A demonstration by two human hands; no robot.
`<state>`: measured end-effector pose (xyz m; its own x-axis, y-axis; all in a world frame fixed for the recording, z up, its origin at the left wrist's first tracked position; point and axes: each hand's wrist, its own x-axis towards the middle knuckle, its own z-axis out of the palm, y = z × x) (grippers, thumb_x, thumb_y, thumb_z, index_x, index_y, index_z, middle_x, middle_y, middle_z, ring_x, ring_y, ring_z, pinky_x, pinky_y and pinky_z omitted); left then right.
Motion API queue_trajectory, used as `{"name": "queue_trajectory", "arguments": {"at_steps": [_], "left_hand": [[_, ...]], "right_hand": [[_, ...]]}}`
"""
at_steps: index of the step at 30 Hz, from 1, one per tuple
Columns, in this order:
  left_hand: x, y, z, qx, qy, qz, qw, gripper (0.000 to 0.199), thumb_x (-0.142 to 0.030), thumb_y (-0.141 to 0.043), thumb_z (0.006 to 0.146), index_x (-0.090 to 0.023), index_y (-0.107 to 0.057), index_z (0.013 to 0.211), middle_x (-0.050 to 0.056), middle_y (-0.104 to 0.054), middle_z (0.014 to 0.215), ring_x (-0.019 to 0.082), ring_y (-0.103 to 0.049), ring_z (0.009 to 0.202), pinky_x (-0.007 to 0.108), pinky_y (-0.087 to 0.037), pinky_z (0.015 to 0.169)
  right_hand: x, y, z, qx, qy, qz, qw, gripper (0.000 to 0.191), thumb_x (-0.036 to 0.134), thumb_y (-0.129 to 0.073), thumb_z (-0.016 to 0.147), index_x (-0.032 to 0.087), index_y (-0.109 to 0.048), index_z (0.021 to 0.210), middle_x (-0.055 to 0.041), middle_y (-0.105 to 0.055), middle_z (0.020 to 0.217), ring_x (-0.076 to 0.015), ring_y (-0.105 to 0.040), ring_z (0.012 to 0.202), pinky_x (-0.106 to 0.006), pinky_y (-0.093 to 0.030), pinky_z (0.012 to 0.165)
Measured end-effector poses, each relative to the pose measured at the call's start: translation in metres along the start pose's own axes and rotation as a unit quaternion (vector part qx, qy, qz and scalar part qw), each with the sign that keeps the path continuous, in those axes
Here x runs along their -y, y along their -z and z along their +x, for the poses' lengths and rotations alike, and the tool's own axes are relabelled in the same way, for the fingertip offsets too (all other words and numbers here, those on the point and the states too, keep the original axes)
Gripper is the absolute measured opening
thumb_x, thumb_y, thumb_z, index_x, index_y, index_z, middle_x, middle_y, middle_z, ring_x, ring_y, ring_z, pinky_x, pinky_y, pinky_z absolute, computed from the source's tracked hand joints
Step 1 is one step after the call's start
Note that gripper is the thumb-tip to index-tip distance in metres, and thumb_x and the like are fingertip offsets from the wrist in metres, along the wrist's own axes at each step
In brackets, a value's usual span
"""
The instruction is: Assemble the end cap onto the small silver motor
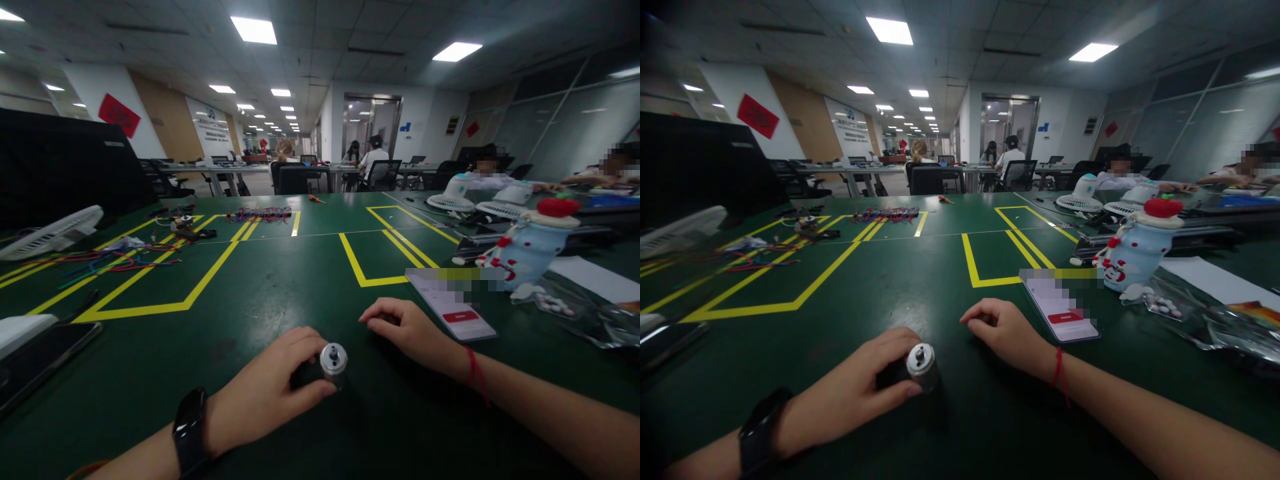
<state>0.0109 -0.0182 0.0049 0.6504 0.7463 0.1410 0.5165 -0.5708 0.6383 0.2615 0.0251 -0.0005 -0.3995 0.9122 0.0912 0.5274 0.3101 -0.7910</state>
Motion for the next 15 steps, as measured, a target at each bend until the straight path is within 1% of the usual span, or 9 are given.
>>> {"name": "queue_trajectory", "arguments": {"at_steps": [3, 7, 9, 10, 12, 14, 15], "left_hand": [[-0.001, -0.001, -0.001, 0.001, 0.001, -0.001, 1.0, 0.016, -0.023, -0.062, 0.086, -0.021, -0.056, 0.101, 0.003, -0.059, 0.101, 0.021, -0.054, 0.091, 0.032, -0.043, 0.08], [-0.001, -0.001, -0.002, -0.001, -0.001, -0.002, 1.0, 0.018, -0.023, -0.063, 0.085, -0.022, -0.056, 0.102, 0.003, -0.059, 0.101, 0.021, -0.054, 0.091, 0.033, -0.043, 0.08], [-0.001, -0.001, -0.002, -0.004, -0.005, -0.004, 1.0, 0.022, -0.023, -0.064, 0.085, -0.022, -0.055, 0.104, 0.003, -0.059, 0.102, 0.021, -0.053, 0.091, 0.033, -0.043, 0.081], [-0.001, -0.001, -0.002, -0.005, -0.006, -0.005, 1.0, 0.022, -0.023, -0.064, 0.085, -0.023, -0.054, 0.105, 0.003, -0.058, 0.101, 0.021, -0.053, 0.091, 0.033, -0.042, 0.081], [0.0, -0.001, -0.001, -0.007, -0.005, -0.004, 1.0, 0.019, -0.023, -0.063, 0.085, -0.022, -0.055, 0.103, 0.002, -0.058, 0.1, 0.02, -0.053, 0.089, 0.032, -0.043, 0.08], [0.001, -0.002, 0.0, -0.006, -0.004, -0.001, 1.0, 0.015, -0.023, -0.063, 0.086, -0.021, -0.056, 0.1, 0.002, -0.058, 0.098, 0.02, -0.053, 0.088, 0.032, -0.043, 0.079], [0.001, -0.002, 0.0, -0.006, -0.004, 0.0, 1.0, 0.015, -0.023, -0.063, 0.086, -0.021, -0.056, 0.099, 0.002, -0.058, 0.098, 0.02, -0.053, 0.088, 0.032, -0.043, 0.079]], "right_hand": [[0.002, -0.003, -0.002, 0.019, 0.055, -0.048, 0.997, 0.016, 0.02, -0.056, 0.084, 0.019, -0.069, 0.092, -0.0031, -0.066, 0.093, -0.0157, -0.059, 0.086, -0.031, -0.045, 0.077], [0.001, -0.005, -0.001, 0.022, 0.097, -0.097, 0.99, 0.014, 0.018, -0.058, 0.082, 0.019, -0.07, 0.088, -0.0029, -0.065, 0.087, -0.0152, -0.056, 0.08, -0.03, -0.044, 0.072], [0.001, -0.006, -0.001, 0.023, 0.115, -0.102, 0.988, 0.013, 0.017, -0.058, 0.082, 0.019, -0.07, 0.087, -0.003, -0.064, 0.086, -0.0151, -0.056, 0.08, -0.03, -0.044, 0.072], [0.003, -0.007, -0.002, 0.016, 0.125, -0.093, 0.988, 0.014, 0.016, -0.057, 0.083, 0.019, -0.069, 0.089, -0.0033, -0.063, 0.087, -0.0152, -0.056, 0.081, -0.031, -0.044, 0.073], [0.01, -0.011, -0.006, -0.022, 0.149, -0.059, 0.987, 0.014, 0.017, -0.058, 0.084, 0.019, -0.067, 0.094, -0.0041, -0.062, 0.093, -0.0158, -0.056, 0.087, -0.032, -0.045, 0.079], [0.021, -0.017, -0.01, -0.057, 0.174, -0.03, 0.983, 0.016, 0.021, -0.061, 0.082, 0.02, -0.066, 0.098, -0.0049, -0.059, 0.101, -0.017, -0.054, 0.096, -0.033, -0.043, 0.086], [0.027, -0.02, -0.011, -0.062, 0.184, -0.026, 0.981, 0.017, 0.024, -0.064, 0.081, 0.021, -0.066, 0.098, -0.0048, -0.058, 0.104, -0.0178, -0.053, 0.099, -0.034, -0.042, 0.089]]}}
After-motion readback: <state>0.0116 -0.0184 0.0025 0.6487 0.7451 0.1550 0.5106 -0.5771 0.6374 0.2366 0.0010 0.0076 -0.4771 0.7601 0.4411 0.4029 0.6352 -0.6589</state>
